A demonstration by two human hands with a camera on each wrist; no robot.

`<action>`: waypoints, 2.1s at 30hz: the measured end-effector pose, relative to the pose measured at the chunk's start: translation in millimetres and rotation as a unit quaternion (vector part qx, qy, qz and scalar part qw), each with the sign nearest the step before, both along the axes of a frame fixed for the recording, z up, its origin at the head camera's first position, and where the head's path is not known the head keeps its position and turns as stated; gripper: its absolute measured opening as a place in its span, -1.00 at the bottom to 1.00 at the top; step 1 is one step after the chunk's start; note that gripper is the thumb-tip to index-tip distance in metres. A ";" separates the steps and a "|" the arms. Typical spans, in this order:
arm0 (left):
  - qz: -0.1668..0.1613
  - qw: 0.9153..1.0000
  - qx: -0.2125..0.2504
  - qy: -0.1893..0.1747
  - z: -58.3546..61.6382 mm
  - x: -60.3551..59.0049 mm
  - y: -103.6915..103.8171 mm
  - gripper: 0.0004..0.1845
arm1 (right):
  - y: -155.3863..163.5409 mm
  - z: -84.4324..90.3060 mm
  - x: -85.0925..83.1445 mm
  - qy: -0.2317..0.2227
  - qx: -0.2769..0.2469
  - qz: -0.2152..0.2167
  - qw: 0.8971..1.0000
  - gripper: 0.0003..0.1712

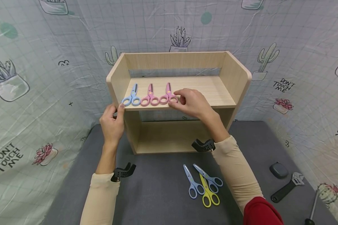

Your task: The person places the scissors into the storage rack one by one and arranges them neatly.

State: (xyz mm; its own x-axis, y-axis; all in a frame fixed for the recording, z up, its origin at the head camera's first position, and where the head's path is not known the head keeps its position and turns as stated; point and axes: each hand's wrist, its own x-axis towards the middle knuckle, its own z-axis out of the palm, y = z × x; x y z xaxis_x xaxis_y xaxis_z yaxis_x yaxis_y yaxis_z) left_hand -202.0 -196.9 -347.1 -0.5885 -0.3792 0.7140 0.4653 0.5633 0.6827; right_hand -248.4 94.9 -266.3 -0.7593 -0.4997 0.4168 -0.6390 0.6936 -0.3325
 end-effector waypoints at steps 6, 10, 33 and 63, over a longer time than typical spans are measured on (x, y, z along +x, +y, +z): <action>0.003 1.000 0.001 -0.006 -0.3 0.1 -0.5 -0.63 | 3.4 0.7 3.9 0.007 -0.008 0.005 1.000 -0.37; 0.004 1.000 0.003 -0.006 -0.6 0.0 -0.9 -0.63 | 6.9 1.0 8.1 0.021 -0.017 0.015 1.000 -0.36; 0.006 1.000 -0.005 -0.005 0.8 0.5 -0.2 -0.62 | 30.8 -31.5 50.7 0.148 -0.107 0.103 0.978 -0.42; -0.008 1.000 -0.002 0.008 -1.3 -0.3 -1.2 -0.64 | 56.1 -117.1 99.3 0.097 -0.085 0.102 0.986 -0.33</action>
